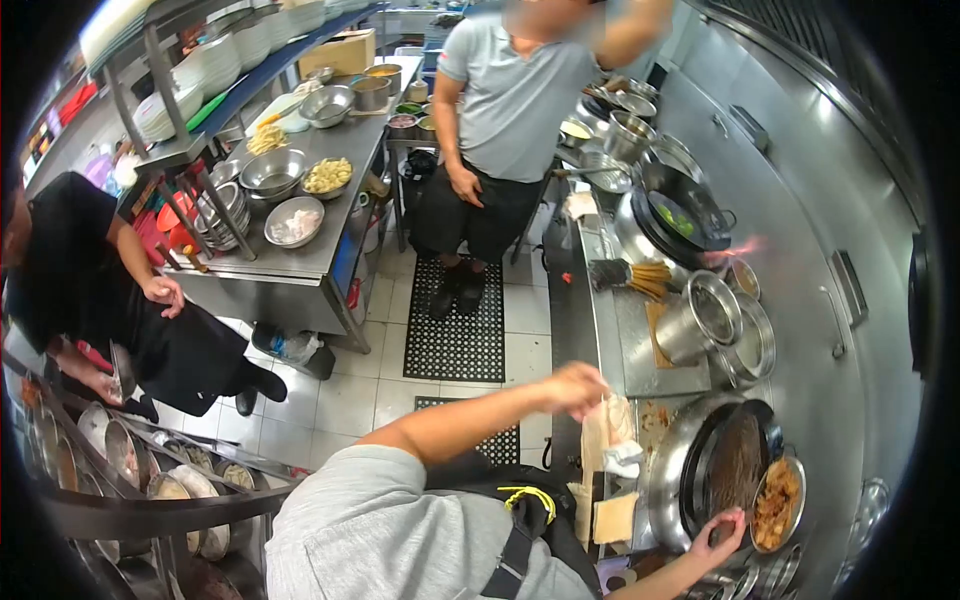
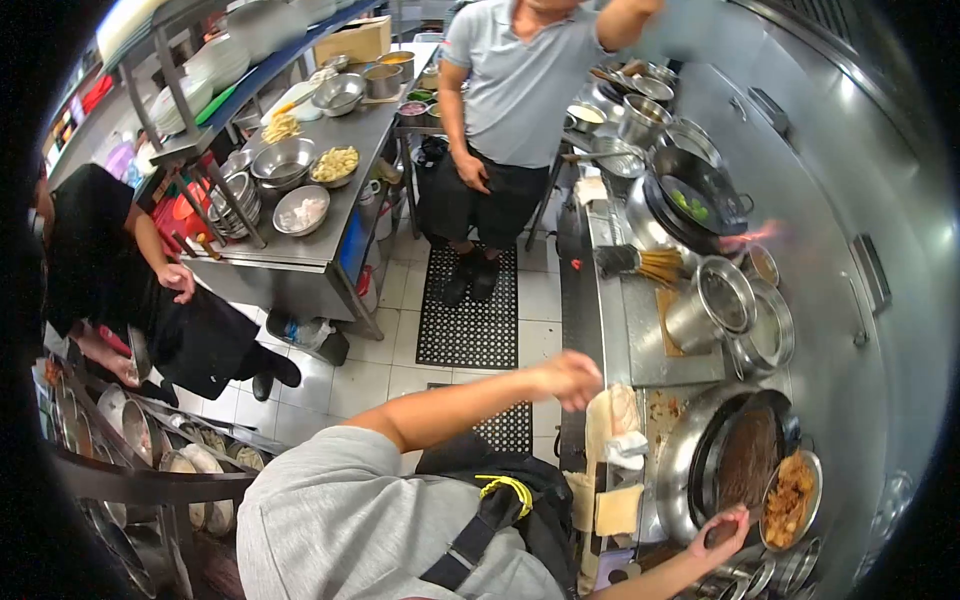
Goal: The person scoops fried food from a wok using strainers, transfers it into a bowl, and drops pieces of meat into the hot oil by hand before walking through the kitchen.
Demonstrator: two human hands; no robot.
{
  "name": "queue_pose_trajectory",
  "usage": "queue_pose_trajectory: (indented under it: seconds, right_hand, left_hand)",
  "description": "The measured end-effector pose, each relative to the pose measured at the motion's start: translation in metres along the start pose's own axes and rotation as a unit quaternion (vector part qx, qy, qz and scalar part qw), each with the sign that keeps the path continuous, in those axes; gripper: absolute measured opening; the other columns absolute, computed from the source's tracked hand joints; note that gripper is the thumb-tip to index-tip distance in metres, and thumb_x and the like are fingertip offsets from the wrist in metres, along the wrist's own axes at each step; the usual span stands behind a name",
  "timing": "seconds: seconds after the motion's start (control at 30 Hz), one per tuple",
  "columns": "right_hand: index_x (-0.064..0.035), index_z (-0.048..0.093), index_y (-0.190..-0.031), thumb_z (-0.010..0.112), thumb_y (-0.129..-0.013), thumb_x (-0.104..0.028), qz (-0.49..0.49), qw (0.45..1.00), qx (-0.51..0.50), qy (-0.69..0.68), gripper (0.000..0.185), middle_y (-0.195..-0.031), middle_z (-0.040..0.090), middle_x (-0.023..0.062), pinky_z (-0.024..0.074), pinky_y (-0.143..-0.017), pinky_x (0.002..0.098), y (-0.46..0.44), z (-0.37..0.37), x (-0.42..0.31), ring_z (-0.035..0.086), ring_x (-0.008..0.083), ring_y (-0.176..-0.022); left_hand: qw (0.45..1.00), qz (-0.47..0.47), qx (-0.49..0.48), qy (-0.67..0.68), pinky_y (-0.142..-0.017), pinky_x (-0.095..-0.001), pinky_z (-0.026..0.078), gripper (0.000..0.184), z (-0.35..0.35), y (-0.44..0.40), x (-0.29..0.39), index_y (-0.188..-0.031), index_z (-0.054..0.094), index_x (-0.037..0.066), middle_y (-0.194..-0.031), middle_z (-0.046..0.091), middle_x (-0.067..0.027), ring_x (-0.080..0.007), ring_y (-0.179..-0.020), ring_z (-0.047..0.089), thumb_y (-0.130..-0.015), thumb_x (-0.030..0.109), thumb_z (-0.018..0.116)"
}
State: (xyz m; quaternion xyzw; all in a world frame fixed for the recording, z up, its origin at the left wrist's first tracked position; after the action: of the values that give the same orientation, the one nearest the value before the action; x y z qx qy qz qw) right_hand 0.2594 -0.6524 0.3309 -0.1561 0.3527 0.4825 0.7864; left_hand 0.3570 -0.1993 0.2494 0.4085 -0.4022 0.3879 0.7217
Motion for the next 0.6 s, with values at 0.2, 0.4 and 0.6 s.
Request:
queue_pose_trajectory:
  seconds: [0.2, 0.4, 0.6]
  right_hand:
    - [0.0010, 0.064, -0.090, 0.056, -0.078, 0.015, -0.327, 0.878, -0.062, 0.344, 0.021, -0.081, 0.063, 0.0093, 0.0517, -0.067, 0.0287, -0.003, 0.025, -0.024, 0.058, 0.0175, -0.074]
    - [-0.0010, 0.064, -0.081, 0.063, -0.072, 0.012, -0.344, 0.766, -0.038, 0.542, 0.016, -0.076, 0.062, 0.0070, 0.0489, -0.062, 0.0310, -0.052, 0.038, -0.016, 0.056, 0.0172, -0.071]
    - [0.0003, 0.066, -0.084, 0.069, -0.074, 0.002, -0.536, 0.503, -0.156, 0.659, 0.011, -0.079, 0.065, 0.0099, 0.0497, -0.063, 0.0302, 0.016, 0.174, 0.075, 0.059, 0.0186, -0.073]
  left_hand:
    - [0.849, 0.294, 0.421, 0.125, -0.040, -0.0282, 0.049, 0.021, -0.339, 0.128, 0.052, -0.090, 0.058, 0.005, -0.068, 0.061, -0.0092, -0.0153, -0.048, 0.057, -0.093, 0.026, 0.057]
    - [0.634, 0.288, 0.708, 0.117, -0.039, -0.0289, 0.044, 0.017, -0.616, 0.308, 0.095, -0.075, 0.058, 0.003, -0.060, 0.057, -0.0072, -0.0146, -0.044, 0.052, -0.088, 0.014, 0.053]
    - [0.544, 0.230, 0.790, 0.164, -0.043, -0.0303, 0.046, 0.019, -0.757, 0.384, 0.101, -0.068, 0.059, 0.001, -0.063, 0.059, -0.0099, -0.0171, -0.047, 0.053, -0.083, 0.014, 0.057]
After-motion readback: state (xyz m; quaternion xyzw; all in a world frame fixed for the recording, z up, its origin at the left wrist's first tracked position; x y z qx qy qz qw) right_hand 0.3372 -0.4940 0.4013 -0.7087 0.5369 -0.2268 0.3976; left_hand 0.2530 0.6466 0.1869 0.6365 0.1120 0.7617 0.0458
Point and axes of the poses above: each hand's wrist, its own y-axis away from the middle knuckle, its own z-axis out of the palm, x = y × z, the point moved 8 cm from there along -y, towards the middle knuckle
